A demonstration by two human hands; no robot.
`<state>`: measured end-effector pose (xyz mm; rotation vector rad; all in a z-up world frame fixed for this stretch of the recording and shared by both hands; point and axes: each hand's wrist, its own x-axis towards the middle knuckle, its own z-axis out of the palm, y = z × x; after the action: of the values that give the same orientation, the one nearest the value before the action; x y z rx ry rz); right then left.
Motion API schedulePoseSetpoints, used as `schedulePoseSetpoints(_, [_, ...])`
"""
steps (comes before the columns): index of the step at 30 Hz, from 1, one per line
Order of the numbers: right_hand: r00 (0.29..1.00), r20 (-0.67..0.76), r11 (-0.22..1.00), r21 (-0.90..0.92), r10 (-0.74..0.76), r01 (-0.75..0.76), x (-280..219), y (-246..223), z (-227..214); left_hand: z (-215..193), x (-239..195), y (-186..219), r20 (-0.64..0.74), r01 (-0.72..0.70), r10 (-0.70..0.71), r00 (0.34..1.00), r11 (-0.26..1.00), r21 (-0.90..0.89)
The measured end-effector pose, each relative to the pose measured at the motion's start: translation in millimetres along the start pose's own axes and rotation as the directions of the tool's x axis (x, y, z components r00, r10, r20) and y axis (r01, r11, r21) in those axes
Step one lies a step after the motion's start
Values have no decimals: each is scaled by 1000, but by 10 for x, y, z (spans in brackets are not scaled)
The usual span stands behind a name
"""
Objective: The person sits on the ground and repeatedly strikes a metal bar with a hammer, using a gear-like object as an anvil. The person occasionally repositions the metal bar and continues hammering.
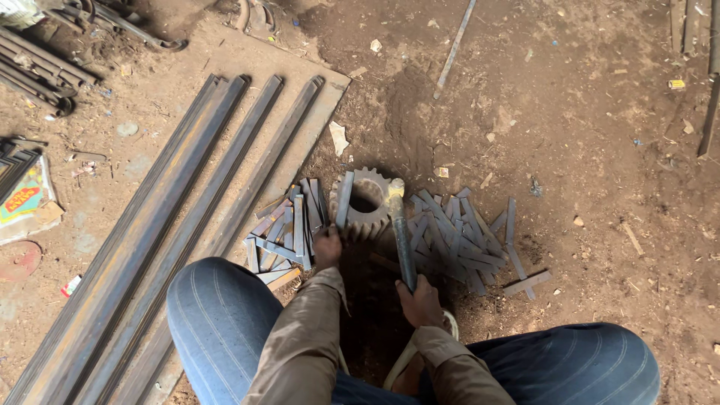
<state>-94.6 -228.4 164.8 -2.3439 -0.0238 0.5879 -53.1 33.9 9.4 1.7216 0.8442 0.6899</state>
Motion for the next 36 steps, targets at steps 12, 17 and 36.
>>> schedulePoseSetpoints(12, [790, -222, 755, 235, -571, 612, -270, -741, -103, 186, -82, -31, 207, 470, -441, 873, 874, -119])
schedulePoseSetpoints(17, [931, -5, 929, -65, -364, 363, -114, -527, 105, 177, -184, 99, 141, 488, -474, 869, 869, -81])
schedulePoseSetpoints(36, [957, -60, 958, -15, -285, 285, 244, -748, 143, 133, -560, 183, -149, 201, -194, 970, 979, 32])
